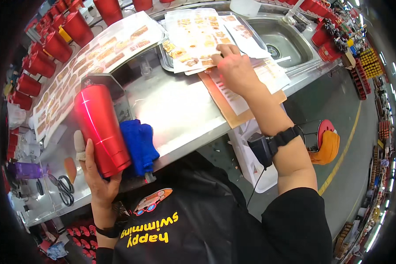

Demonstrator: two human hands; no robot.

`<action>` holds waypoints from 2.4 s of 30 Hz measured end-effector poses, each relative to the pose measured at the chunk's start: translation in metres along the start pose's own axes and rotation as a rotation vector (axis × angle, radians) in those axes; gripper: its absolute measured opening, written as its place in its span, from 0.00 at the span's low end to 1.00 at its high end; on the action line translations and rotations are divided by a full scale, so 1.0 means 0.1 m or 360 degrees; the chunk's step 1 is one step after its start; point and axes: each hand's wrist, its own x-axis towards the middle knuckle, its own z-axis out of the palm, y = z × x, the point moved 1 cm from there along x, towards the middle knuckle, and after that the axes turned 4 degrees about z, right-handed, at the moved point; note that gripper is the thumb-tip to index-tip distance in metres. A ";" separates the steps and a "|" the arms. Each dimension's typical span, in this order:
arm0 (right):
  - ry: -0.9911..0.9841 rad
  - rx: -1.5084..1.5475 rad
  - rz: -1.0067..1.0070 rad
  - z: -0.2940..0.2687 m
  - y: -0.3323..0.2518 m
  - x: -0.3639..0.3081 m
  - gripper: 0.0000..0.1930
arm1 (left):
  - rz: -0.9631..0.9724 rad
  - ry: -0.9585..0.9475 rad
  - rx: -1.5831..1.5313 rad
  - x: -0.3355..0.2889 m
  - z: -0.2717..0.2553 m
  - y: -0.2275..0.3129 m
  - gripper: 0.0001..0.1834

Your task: The person applies labels to a red bottle by hand, smoothing them with a scraper and a cloth. They pick up labels from a sheet, align them on the bottle, and press them down before setting the bottle aside to repeat the process.

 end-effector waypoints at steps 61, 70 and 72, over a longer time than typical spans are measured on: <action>0.0799 0.0313 -0.0265 -0.77 -0.13 0.52 0.04 | -0.0719 -0.0491 -0.1988 1.13 -0.08 0.32 0.07; -0.0146 0.0164 -0.0066 -0.35 -0.20 0.10 0.10 | -0.0634 -0.0295 -0.1664 1.14 -0.19 0.34 0.05; -0.0045 0.0195 0.0014 -0.62 -0.35 0.04 0.12 | -0.0710 -0.0258 -0.1730 1.12 -0.22 0.34 0.05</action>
